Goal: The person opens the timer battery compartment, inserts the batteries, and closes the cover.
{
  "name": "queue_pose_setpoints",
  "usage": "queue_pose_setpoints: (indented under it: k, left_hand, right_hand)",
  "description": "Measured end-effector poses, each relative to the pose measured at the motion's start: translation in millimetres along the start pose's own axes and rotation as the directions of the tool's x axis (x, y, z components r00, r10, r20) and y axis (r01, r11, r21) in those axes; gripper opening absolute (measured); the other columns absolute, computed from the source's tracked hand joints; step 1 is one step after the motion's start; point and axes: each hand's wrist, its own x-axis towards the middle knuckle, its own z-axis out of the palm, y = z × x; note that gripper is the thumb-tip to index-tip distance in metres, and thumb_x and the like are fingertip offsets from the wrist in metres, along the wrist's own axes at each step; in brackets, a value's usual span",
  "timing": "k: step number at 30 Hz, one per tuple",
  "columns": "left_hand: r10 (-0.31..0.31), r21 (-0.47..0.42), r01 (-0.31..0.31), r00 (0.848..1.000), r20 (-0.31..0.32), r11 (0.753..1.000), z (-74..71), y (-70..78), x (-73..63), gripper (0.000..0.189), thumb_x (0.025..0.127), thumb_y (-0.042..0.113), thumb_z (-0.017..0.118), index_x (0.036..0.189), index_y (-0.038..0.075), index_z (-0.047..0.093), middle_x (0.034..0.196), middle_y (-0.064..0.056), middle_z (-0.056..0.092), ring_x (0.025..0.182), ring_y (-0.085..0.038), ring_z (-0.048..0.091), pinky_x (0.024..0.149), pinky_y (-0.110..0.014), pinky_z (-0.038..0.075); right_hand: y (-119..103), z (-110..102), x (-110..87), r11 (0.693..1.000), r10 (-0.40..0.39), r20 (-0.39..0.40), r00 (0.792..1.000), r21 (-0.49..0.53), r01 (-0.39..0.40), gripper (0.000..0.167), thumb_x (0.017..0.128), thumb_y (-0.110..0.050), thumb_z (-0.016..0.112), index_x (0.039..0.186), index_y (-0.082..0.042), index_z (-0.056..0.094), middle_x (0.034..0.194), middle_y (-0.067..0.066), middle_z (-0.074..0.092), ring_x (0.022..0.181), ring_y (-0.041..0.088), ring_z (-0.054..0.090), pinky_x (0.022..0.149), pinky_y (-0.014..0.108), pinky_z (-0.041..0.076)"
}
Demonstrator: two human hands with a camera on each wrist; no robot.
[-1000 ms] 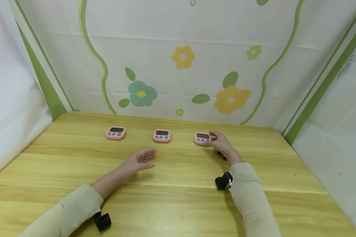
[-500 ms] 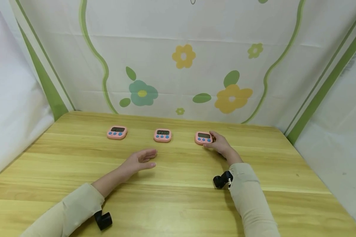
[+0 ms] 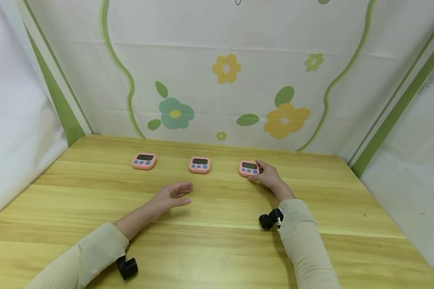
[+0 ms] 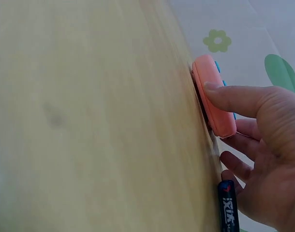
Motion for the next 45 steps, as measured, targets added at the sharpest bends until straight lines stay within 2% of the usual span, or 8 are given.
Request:
queue_pose_setpoints:
  k: [8,14,18,22,32,38,45]
  left_hand:
    - [-0.005,0.000,0.005,1.000,-0.003,1.000,0.7,1.4,1.1,0.061,0.079,0.019,0.063,0.129,-0.002,0.035,0.128,-0.015,0.039,0.116,-0.026,0.036,0.098,-0.038,0.026]
    - [0.003,-0.003,-0.003,1.000,0.006,1.000,0.9,1.0,1.9,0.062,0.079,0.020,0.063,0.129,-0.003,0.035,0.128,-0.015,0.039,0.117,-0.025,0.035,0.099,-0.037,0.025]
    - [0.007,0.002,-0.007,1.000,0.010,1.000,1.4,0.4,1.8,0.062,0.079,0.021,0.064,0.129,-0.003,0.035,0.128,-0.016,0.039,0.116,-0.025,0.036,0.098,-0.036,0.026]
    - [0.005,0.001,-0.005,1.000,0.010,1.000,2.0,0.0,0.9,0.062,0.079,0.021,0.063,0.129,-0.003,0.035,0.128,-0.016,0.039,0.116,-0.025,0.036,0.098,-0.036,0.026]
    - [0.009,-0.004,-0.009,1.000,0.016,1.000,1.9,-0.3,-1.3,0.060,0.080,0.018,0.063,0.128,-0.003,0.034,0.128,-0.017,0.038,0.117,-0.026,0.035,0.099,-0.037,0.025]
    - [0.009,-0.010,-0.009,1.000,0.015,1.000,1.1,-1.0,-1.1,0.061,0.079,0.019,0.063,0.129,-0.002,0.034,0.128,-0.016,0.039,0.117,-0.026,0.035,0.099,-0.037,0.025]
    - [0.014,-0.006,-0.014,1.000,0.011,1.000,0.3,-1.6,-0.7,0.060,0.079,0.018,0.063,0.129,-0.002,0.035,0.127,-0.016,0.039,0.116,-0.026,0.036,0.098,-0.037,0.026]
  right_hand:
    - [-0.2,0.1,1.4,1.000,0.017,-0.010,1.000,-0.025,-0.017,0.081,0.072,-0.013,0.070,0.133,0.007,0.021,0.132,0.026,0.025,0.120,0.036,0.022,0.098,0.045,0.022]
    - [-2.6,1.2,0.0,0.998,0.023,-0.041,0.999,-0.059,-0.026,0.072,0.071,-0.014,0.071,0.128,0.008,0.032,0.125,0.026,0.035,0.113,0.035,0.032,0.094,0.044,0.028]
    - [-4.5,3.4,-1.4,0.996,0.009,-0.054,0.998,-0.093,-0.014,0.063,0.069,-0.016,0.072,0.120,0.006,0.042,0.113,0.022,0.046,0.097,0.031,0.040,0.083,0.038,0.036]
    - [-6.4,5.1,-2.4,0.994,0.001,-0.055,0.998,-0.107,-0.007,0.059,0.068,-0.019,0.073,0.115,0.005,0.046,0.103,0.018,0.049,0.086,0.028,0.041,0.073,0.033,0.037]
    - [-19.2,8.7,-6.9,0.994,0.014,-0.045,0.999,-0.110,-0.018,0.064,0.071,-0.025,0.070,0.120,0.005,0.042,0.109,0.018,0.047,0.091,0.027,0.042,0.075,0.033,0.038]
    - [-32.0,10.1,-13.4,0.995,-0.032,-0.046,0.998,-0.091,0.028,0.065,0.071,-0.028,0.071,0.121,0.003,0.042,0.111,0.017,0.048,0.098,0.028,0.043,0.081,0.037,0.038]
    - [-43.7,15.9,-24.5,0.995,-0.090,-0.041,0.995,-0.044,0.089,0.063,0.071,-0.023,0.071,0.121,0.003,0.042,0.107,0.016,0.050,0.094,0.027,0.045,0.076,0.034,0.041]
